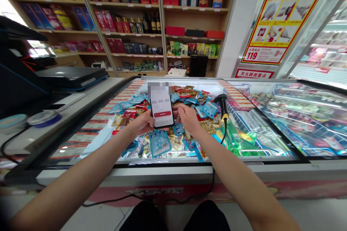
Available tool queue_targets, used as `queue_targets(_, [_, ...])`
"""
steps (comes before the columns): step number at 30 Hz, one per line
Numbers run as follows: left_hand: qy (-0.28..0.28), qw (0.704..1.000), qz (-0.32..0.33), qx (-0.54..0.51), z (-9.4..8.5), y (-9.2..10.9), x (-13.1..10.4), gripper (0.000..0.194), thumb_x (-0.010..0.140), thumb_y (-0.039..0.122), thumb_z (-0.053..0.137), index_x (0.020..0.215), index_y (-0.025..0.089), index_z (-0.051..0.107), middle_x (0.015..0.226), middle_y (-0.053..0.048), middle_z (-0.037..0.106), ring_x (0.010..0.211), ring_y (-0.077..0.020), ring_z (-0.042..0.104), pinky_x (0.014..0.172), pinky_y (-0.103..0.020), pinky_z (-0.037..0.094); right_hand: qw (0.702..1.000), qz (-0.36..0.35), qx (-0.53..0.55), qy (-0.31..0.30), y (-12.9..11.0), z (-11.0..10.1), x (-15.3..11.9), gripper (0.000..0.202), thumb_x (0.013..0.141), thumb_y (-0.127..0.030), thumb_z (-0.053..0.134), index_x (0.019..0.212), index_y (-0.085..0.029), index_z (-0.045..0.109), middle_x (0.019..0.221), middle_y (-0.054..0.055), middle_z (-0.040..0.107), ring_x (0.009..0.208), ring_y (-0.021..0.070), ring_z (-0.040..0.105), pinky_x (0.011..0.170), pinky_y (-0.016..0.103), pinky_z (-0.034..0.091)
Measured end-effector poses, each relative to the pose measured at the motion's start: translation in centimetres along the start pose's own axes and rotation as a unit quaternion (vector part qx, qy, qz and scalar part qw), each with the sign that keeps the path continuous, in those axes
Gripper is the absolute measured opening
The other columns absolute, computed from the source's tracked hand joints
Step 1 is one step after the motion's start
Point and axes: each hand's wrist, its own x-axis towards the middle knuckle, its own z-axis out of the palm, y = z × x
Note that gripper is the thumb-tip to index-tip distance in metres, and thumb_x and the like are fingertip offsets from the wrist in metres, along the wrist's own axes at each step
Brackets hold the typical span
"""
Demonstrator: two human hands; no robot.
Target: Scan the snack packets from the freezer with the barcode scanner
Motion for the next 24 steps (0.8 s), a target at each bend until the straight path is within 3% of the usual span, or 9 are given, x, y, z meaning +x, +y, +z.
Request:
queue_targets(6, [0.023, 0.999, 0.023, 0.021, -0.2, 1.3, -1.4, 0.093, 0.039, 0.0, 0.05, 0.13, 0.019, 0.061, 0.124, -0.01, 0.075, 0.126, -0.0397, 0.063, 0.104, -0.058, 0.055, 0.999, 0.017, 0.03, 0.006, -0.2, 0.2, 0.1, 0.032, 0.091, -0.046, 0.049, 0.094, -0.018, 0.066, 0.068, 0.004, 0.071, 0.048, 0.0152, 0.062, 0.049, 0.026, 0.048])
queue_targets(15, [0.159, 0.986, 0.019, 0.046, -1.8, 3.2, -5.4, 0.082, 0.037, 0.001, 0.05, 0.116, 0.017, 0.066, 0.113, -0.009, 0.077, 0.117, -0.0401, 0.067, 0.098, -0.059, 0.058, 0.999, 0.019, 0.034, 0.004, -0.1, 0.2, 0.1, 0.034, 0.088, -0.046, 0.049, 0.094, -0.018, 0.067, 0.069, 0.005, 0.072, 0.048, 0.0144, 0.061, 0.048, 0.025, 0.048])
queue_targets(24, [0.244, 0.968, 0.044, 0.043, -4.3, 4.6, -9.6, 0.073, 0.039, -0.002, 0.052, 0.108, 0.017, 0.068, 0.107, -0.011, 0.077, 0.119, -0.0444, 0.065, 0.097, -0.064, 0.057, 0.999, 0.019, 0.037, 0.005, -0.3, 0.1, -0.2, 0.034, 0.087, -0.047, 0.051, 0.092, -0.016, 0.066, 0.068, 0.006, 0.072, 0.049, 0.0143, 0.061, 0.049, 0.025, 0.049])
